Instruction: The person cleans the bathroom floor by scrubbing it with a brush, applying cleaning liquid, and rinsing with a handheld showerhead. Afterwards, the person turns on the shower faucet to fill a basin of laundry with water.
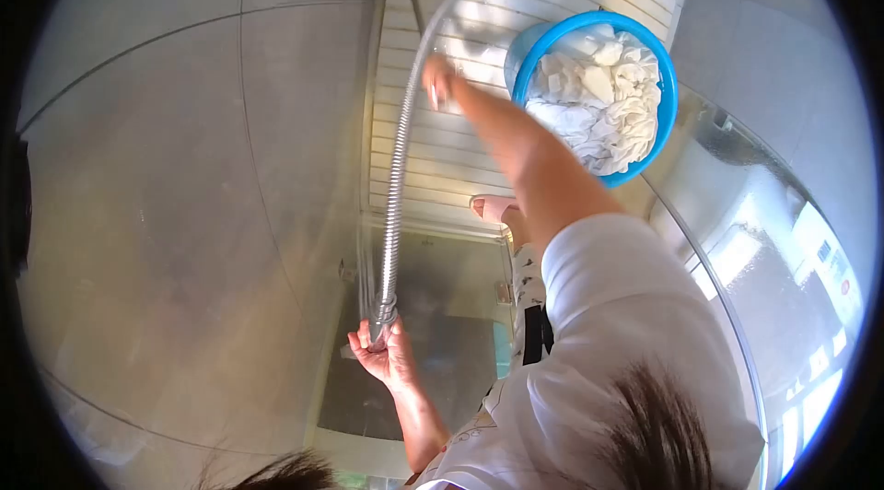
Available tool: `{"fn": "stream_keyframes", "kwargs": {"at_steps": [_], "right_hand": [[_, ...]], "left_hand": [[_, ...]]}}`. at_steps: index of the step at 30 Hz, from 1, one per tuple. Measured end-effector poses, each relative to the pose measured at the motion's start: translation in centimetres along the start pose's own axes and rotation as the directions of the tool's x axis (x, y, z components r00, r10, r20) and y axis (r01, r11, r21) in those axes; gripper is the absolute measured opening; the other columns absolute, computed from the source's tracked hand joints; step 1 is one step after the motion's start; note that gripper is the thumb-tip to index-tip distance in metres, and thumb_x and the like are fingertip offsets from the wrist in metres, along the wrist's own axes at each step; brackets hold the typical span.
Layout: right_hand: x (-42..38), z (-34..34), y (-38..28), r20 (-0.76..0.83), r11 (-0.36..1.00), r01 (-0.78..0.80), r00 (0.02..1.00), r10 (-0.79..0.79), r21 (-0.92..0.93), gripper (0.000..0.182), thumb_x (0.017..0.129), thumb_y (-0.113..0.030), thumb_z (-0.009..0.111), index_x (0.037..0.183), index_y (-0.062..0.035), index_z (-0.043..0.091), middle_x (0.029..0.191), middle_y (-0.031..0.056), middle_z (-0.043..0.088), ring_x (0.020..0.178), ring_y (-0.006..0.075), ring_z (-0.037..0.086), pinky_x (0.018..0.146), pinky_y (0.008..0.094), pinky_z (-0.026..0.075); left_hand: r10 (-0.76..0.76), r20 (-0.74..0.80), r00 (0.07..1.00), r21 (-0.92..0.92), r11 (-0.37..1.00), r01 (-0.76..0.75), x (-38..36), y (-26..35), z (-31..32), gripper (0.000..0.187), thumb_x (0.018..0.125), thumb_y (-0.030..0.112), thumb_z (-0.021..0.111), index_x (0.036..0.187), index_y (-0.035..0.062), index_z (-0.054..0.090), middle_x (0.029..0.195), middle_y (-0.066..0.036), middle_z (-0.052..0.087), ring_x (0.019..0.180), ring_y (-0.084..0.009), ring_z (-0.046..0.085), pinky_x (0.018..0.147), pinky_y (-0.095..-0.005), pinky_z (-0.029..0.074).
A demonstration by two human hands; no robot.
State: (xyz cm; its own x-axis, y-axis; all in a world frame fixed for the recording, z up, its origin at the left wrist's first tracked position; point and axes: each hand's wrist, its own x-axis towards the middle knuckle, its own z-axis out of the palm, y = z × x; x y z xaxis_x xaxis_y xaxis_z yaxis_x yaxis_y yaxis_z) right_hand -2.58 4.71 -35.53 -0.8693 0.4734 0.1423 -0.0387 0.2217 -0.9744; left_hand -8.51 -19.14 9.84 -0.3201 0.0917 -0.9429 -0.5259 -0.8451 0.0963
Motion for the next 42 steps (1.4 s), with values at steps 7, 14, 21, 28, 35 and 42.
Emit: {"fn": "stream_keyframes", "kwargs": {"at_steps": [7, 14, 21, 28, 35, 42], "right_hand": [[-6.7, 10.6, -21.8, 0.18, -0.103, -0.942, -0.046, 0.983, 0.321, 0.043, 0.078, -0.046, 0.036, 0.076, -0.0031, 0.042, 0.05, 0.0086, 0.044, 0.035, 0.019, 0.043, 0.029, 0.0332, 0.032], [3.7, -1.4, -10.3, -0.079, 0.1, -0.877, 0.071, 0.994, 0.47, 0.049, 0.077, -0.05, 0.033, 0.059, -0.0054, 0.041, 0.042, 0.0062, 0.037, 0.032, 0.0197, 0.036, 0.03, 0.0332, 0.029], [5.5, -6.2, -13.6, -0.029, 0.218, -0.925, 0.22, 0.975, 0.313, 0.048, 0.082, -0.041, 0.025, 0.065, -0.0008, 0.045, 0.043, 0.0116, 0.042, 0.035, 0.0235, 0.044, 0.035, 0.0355, 0.037], [-12.2, 11.1, -16.9, -0.03, 0.033, -0.961, 0.025, 0.999, 0.274, 0.055, 0.077, -0.045, 0.035, 0.101, 0.0049, 0.039, 0.098, 0.0277, 0.046, 0.092, 0.0376, 0.045, 0.078, 0.0418, 0.036], [4.7, -6.1, -4.7, 0.173, 0.018, -0.715, 0.194, 0.966, 0.699, 0.045, 0.073, -0.043, 0.041, 0.055, -0.0019, 0.046, 0.046, 0.0103, 0.045, 0.041, 0.0205, 0.048, 0.039, 0.0374, 0.037], [8.1, -24.9, -11.0, -0.251, 0.052, -0.99, 0.084, 0.964, -0.129, 0.034, 0.076, -0.037, 0.038, 0.081, -0.0099, 0.057, 0.086, 0.0117, 0.056, 0.068, 0.0242, 0.054, 0.062, 0.0372, 0.043]], "left_hand": [[0.034, -0.037, 0.999, 0.167, 0.986, -0.027, -0.3, 0.7, -0.6, 0.03, 0.067, 0.016, 0.05, 0.045, 0.0109, 0.029, 0.051, -0.002, 0.035, 0.061, -0.017, 0.04, 0.085, -0.0472, 0.026], [-0.006, 0.054, 0.999, 0.228, 0.974, -0.006, -0.9, -0.8, 0.5, 0.03, 0.069, 0.014, 0.05, 0.048, 0.0113, 0.028, 0.052, -0.001, 0.034, 0.058, -0.0145, 0.038, 0.086, -0.0437, 0.026], [-0.072, 0.078, 0.994, 0.106, 0.992, 0.063, -1.1, -2.4, 1.5, 0.027, 0.068, 0.009, 0.053, 0.052, 0.0114, 0.031, 0.052, 0.002, 0.034, 0.056, -0.0121, 0.037, 0.086, -0.0435, 0.023], [-0.129, 0.075, 0.989, 0.146, 0.982, 0.117, -1.1, -1.7, 1.6, 0.03, 0.067, 0.015, 0.054, 0.048, 0.01, 0.031, 0.054, 0.0, 0.037, 0.067, -0.0176, 0.042, 0.089, -0.0465, 0.022], [-0.07, 0.102, 0.992, 0.125, 0.99, 0.057, -1.1, -2.7, 2.1, 0.033, 0.067, 0.013, 0.054, 0.047, 0.0118, 0.028, 0.05, 0.002, 0.034, 0.056, -0.0118, 0.037, 0.089, -0.0425, 0.023], [-0.197, 0.092, 0.976, 0.09, 0.978, 0.188, -1.7, -3.5, 3.1, 0.032, 0.068, 0.014, 0.054, 0.047, 0.0111, 0.03, 0.052, 0.001, 0.036, 0.058, -0.0127, 0.038, 0.087, -0.044, 0.025]]}}
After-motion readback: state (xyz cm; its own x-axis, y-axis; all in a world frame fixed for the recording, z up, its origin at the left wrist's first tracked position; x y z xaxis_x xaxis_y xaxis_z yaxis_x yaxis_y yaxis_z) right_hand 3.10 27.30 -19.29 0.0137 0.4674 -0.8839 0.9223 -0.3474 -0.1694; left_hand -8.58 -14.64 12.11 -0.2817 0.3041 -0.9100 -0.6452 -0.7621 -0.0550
